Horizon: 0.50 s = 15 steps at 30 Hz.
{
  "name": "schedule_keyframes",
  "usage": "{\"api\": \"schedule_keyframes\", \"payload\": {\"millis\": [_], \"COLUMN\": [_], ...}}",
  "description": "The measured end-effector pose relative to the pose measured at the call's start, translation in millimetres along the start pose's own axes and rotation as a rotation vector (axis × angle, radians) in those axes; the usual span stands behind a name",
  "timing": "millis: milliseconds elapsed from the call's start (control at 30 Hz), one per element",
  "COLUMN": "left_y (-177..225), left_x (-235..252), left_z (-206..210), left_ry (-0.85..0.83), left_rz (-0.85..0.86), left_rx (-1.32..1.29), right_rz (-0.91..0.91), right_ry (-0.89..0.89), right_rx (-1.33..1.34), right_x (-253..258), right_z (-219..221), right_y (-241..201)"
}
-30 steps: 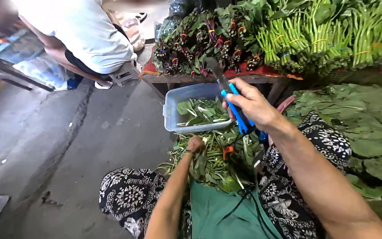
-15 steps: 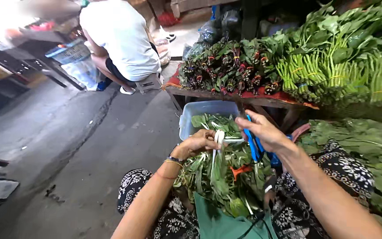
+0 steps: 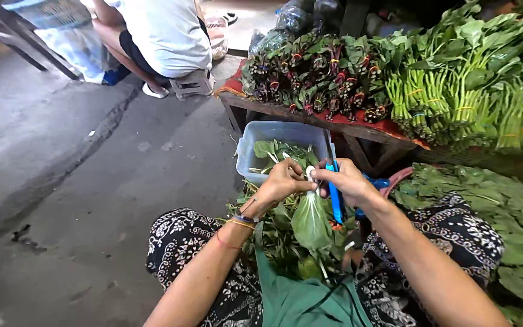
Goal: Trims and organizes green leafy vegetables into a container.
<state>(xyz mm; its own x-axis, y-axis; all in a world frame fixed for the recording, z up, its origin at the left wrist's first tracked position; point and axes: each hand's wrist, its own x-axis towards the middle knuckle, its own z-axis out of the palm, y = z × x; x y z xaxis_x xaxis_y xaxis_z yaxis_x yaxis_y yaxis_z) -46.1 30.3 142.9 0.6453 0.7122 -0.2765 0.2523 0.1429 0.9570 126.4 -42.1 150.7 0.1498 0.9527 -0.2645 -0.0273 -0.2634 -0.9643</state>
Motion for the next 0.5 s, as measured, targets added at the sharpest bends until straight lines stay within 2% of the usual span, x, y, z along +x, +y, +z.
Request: {"api": "schedule_keyframes", "payload": {"millis": [100, 233, 333, 500], "left_y": [1.9, -1.8, -6.8, 0.4], "left_x": [-2.0, -2.0, 0.5, -3.4], "left_z": [2.4, 1.6, -3.1, -12.8], "left_ry": [-0.011, -0.025, -0.024, -0.008], "left_rz": [-0.034, 0.052, 0.162, 0.418], "left_rx": [-0.121, -0.07, 0.082, 0.524], "right_rz": [-0.002, -0.062, -0.154, -0.401], "right_ry": [0.007, 0.05, 0.061, 0.059], "right_rx": [0.053, -0.094, -0.297, -0.6], "right_x": [-2.0, -1.2, -3.5, -7.0], "right_z": [-0.1, -0.5, -3.2, -16.7], "right_y": [-3.0, 2.0, 1.3, -2.1]}}
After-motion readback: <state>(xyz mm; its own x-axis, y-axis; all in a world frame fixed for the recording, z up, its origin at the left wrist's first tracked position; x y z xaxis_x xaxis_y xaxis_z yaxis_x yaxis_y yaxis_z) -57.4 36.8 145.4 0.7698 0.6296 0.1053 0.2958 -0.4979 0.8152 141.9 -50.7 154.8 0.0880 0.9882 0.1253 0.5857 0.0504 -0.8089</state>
